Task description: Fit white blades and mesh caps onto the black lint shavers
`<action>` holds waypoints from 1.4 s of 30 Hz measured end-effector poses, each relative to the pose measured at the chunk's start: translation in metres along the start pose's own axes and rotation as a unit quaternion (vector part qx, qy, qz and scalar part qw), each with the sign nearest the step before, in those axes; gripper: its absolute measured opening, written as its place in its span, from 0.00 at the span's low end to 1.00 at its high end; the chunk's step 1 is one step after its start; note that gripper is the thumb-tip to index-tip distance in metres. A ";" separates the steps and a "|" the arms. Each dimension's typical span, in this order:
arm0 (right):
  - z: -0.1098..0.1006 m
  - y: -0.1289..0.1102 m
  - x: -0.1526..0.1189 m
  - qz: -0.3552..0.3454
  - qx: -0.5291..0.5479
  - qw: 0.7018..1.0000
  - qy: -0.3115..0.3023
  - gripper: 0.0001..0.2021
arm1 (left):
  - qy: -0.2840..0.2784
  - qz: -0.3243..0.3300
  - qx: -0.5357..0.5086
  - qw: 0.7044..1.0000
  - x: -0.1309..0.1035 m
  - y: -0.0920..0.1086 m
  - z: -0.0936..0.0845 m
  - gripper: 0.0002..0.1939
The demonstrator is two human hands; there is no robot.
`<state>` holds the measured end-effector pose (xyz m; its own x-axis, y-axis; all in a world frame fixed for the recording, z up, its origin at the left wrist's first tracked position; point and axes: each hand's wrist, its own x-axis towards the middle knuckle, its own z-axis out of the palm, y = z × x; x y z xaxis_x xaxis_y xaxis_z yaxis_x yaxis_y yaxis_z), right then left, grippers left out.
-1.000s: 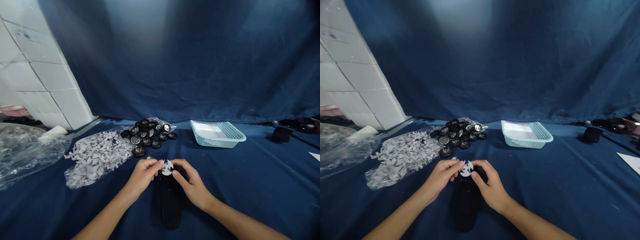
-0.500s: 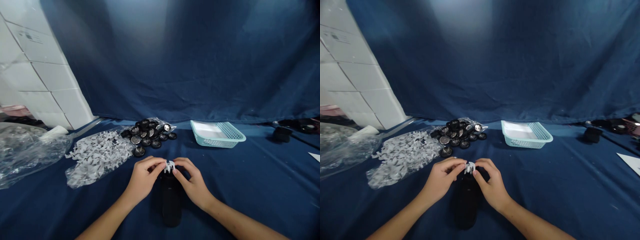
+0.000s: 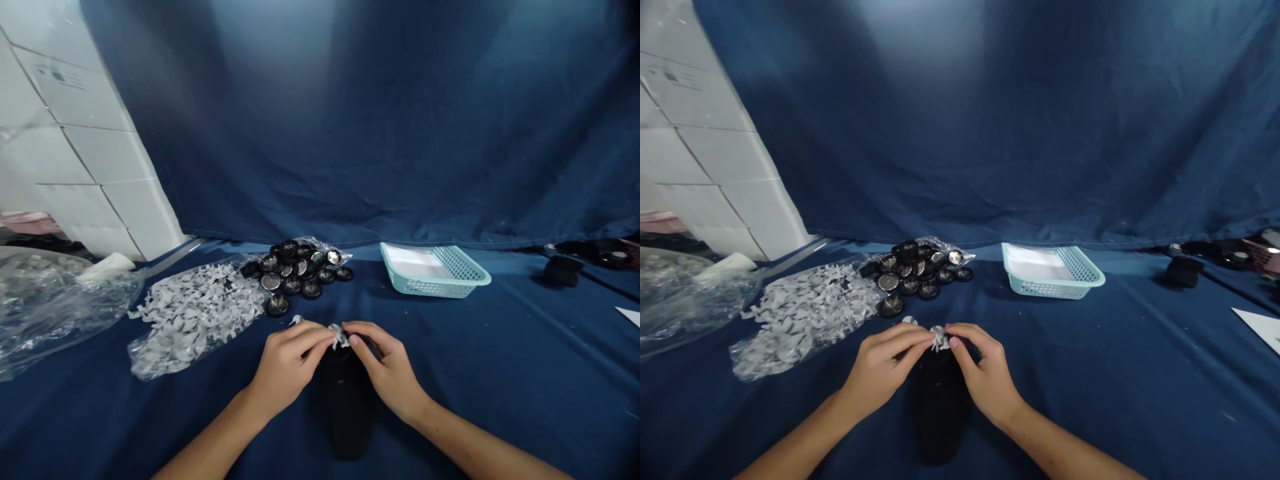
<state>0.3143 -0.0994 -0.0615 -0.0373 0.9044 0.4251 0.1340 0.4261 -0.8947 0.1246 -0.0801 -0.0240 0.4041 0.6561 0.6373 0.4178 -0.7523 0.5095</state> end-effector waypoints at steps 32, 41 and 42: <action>-0.002 0.002 -0.002 0.002 0.016 1.000 -0.013 0.13 | -0.011 -0.030 -0.023 0.999 0.002 -0.004 -0.005 0.09; -0.002 0.000 -0.006 -0.102 -0.095 0.990 0.002 0.17 | -0.024 -0.093 -0.099 0.990 0.000 -0.005 -0.002 0.05; -0.002 -0.001 -0.006 -0.111 -0.100 0.989 0.002 0.17 | -0.019 -0.094 -0.096 0.991 0.000 -0.004 -0.002 0.04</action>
<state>0.3163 -0.1051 -0.0632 -0.0832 0.7891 0.6086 0.3153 0.6001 -0.7351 0.1213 -0.0768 -0.0252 0.3665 0.7846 0.5002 0.3273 -0.6119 0.7200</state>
